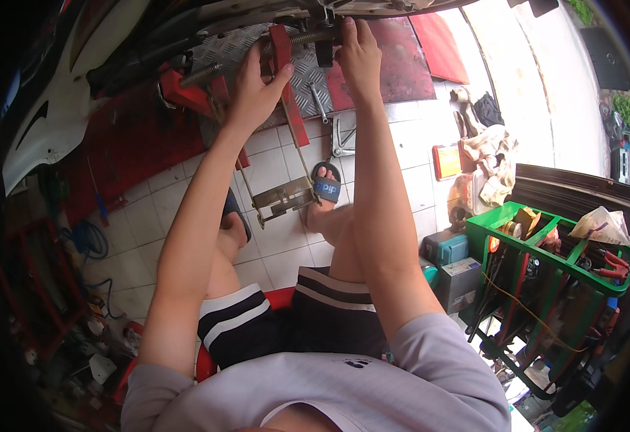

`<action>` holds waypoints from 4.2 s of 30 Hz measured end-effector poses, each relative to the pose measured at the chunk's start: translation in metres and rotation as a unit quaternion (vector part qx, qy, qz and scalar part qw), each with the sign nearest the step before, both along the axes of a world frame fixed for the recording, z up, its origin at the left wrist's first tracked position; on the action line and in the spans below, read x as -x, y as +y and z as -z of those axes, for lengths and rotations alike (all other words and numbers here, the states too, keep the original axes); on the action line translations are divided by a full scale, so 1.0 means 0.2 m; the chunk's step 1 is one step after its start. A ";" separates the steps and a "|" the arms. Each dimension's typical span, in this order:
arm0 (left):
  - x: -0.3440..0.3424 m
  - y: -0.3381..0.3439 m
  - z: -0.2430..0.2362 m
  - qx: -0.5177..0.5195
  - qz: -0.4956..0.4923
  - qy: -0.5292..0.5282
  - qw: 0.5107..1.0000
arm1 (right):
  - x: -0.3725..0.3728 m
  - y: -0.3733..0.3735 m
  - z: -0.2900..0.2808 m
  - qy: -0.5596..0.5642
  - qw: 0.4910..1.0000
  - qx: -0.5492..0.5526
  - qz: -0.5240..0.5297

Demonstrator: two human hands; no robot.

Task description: The person sits on a red chair and works on the underside of a white motorcycle elevated on a red lift. They use both hands to manipulate a metal component, possibly a brake or suspension part, and later handle a small metal tool or part.

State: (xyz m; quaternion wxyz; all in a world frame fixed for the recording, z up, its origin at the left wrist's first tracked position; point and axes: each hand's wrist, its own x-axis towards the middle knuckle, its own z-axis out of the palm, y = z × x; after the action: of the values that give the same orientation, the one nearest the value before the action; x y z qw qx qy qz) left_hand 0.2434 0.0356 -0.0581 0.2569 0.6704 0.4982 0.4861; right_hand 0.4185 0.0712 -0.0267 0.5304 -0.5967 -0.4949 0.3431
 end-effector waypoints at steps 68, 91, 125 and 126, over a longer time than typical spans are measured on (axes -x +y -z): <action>0.13 -0.03 -0.23 -0.098 -0.030 0.140 0.985 | -0.09 -0.01 0.07 0.086 0.935 0.155 -0.307; 0.26 0.01 -0.14 -0.106 0.020 0.073 0.991 | -0.01 -0.10 -0.05 0.035 0.953 0.179 -0.243; 0.32 -0.01 -0.10 -0.040 0.014 0.036 0.998 | -0.09 -0.06 -0.01 0.173 0.878 0.279 -0.348; 0.31 0.00 -0.09 -0.046 0.020 0.021 0.999 | -0.12 -0.05 -0.01 0.189 0.834 0.304 -0.420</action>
State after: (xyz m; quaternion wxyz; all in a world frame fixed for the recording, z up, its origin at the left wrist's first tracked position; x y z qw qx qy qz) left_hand 0.1805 0.0351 -0.0399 0.2248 0.7015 0.4672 0.4889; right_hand 0.4421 0.0621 -0.0239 0.2103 -0.3860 -0.4589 0.7721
